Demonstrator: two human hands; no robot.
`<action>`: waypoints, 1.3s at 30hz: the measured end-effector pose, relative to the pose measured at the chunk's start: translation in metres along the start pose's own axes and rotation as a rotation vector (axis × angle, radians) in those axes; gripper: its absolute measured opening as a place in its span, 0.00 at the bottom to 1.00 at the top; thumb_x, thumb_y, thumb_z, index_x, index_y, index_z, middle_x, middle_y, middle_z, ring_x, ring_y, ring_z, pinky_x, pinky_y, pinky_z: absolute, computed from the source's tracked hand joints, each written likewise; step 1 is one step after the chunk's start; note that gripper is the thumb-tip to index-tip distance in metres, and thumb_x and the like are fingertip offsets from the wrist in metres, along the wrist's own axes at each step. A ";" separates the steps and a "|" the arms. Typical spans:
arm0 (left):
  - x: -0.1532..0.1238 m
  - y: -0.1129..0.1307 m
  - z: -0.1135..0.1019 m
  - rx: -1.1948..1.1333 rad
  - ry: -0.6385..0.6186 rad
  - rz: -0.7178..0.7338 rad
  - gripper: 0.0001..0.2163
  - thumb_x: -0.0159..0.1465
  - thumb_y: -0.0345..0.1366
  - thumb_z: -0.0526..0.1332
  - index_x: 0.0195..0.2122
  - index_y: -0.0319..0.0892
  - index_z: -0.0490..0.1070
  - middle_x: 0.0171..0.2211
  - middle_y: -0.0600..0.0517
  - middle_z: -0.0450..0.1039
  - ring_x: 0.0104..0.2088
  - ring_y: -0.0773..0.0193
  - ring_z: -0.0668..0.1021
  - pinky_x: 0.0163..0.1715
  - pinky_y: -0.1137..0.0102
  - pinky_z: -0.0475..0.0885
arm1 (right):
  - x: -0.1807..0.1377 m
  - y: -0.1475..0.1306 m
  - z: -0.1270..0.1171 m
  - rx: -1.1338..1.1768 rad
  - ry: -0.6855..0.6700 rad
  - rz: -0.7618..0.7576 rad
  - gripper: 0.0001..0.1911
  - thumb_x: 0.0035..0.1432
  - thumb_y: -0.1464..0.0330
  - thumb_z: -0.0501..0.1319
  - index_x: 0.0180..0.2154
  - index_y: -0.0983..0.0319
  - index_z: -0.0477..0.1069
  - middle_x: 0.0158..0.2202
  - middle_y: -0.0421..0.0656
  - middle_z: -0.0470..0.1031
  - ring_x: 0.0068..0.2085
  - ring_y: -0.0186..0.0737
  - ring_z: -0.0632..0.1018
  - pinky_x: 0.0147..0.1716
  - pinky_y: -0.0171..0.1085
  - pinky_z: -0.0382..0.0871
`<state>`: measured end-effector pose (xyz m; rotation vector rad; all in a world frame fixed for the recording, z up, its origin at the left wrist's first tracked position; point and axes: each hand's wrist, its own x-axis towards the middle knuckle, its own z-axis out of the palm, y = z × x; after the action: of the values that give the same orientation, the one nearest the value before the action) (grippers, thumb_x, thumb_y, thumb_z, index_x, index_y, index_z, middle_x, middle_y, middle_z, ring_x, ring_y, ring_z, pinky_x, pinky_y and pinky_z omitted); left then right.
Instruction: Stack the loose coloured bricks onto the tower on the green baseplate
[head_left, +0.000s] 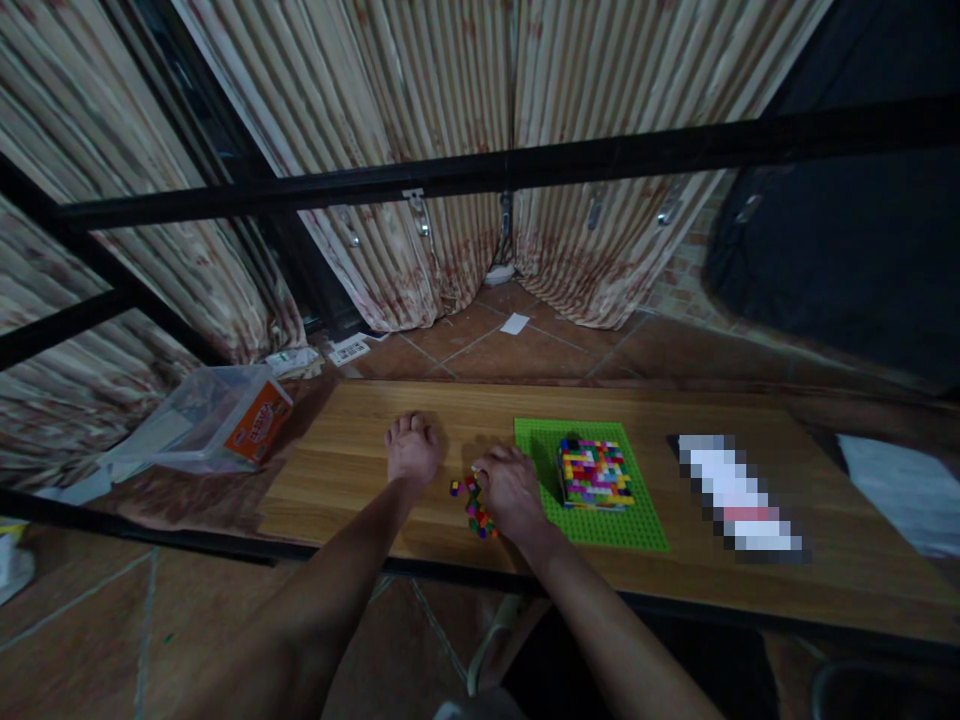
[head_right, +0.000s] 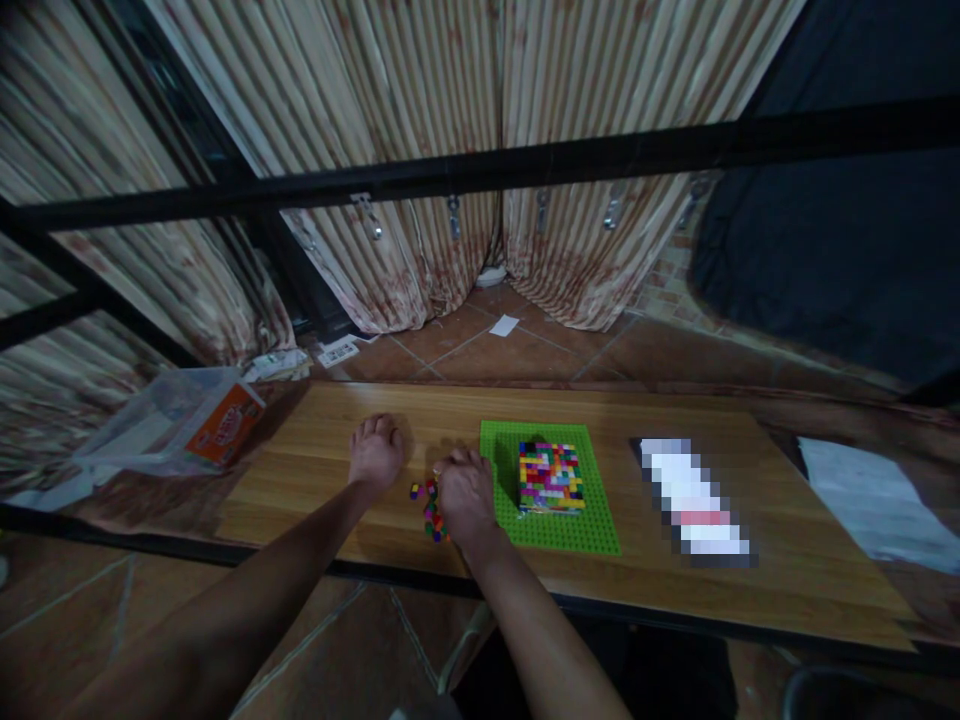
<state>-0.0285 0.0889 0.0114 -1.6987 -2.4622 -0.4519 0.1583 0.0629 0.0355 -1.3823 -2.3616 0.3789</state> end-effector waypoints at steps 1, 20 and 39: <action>0.000 0.000 0.000 0.003 -0.002 -0.002 0.18 0.66 0.38 0.49 0.53 0.39 0.69 0.54 0.42 0.70 0.54 0.50 0.69 0.55 0.56 0.63 | 0.003 -0.001 0.001 -0.007 -0.004 0.001 0.13 0.63 0.70 0.55 0.35 0.57 0.79 0.38 0.45 0.78 0.45 0.46 0.75 0.45 0.43 0.66; 0.001 0.000 -0.001 -0.012 0.001 -0.002 0.18 0.65 0.36 0.49 0.53 0.40 0.69 0.54 0.41 0.70 0.55 0.50 0.69 0.55 0.56 0.63 | 0.016 0.003 0.001 0.002 -0.070 -0.047 0.12 0.62 0.71 0.56 0.37 0.57 0.79 0.39 0.43 0.80 0.46 0.44 0.75 0.46 0.39 0.63; 0.004 -0.004 0.001 0.008 0.016 0.026 0.18 0.66 0.38 0.48 0.52 0.39 0.69 0.55 0.42 0.70 0.54 0.49 0.70 0.54 0.56 0.64 | 0.038 -0.024 -0.009 -0.083 -0.084 0.041 0.08 0.51 0.77 0.63 0.27 0.61 0.80 0.32 0.49 0.82 0.44 0.51 0.79 0.46 0.45 0.68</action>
<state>-0.0333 0.0913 0.0111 -1.7150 -2.4246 -0.4505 0.1272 0.0851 0.0604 -1.4809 -2.4449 0.3602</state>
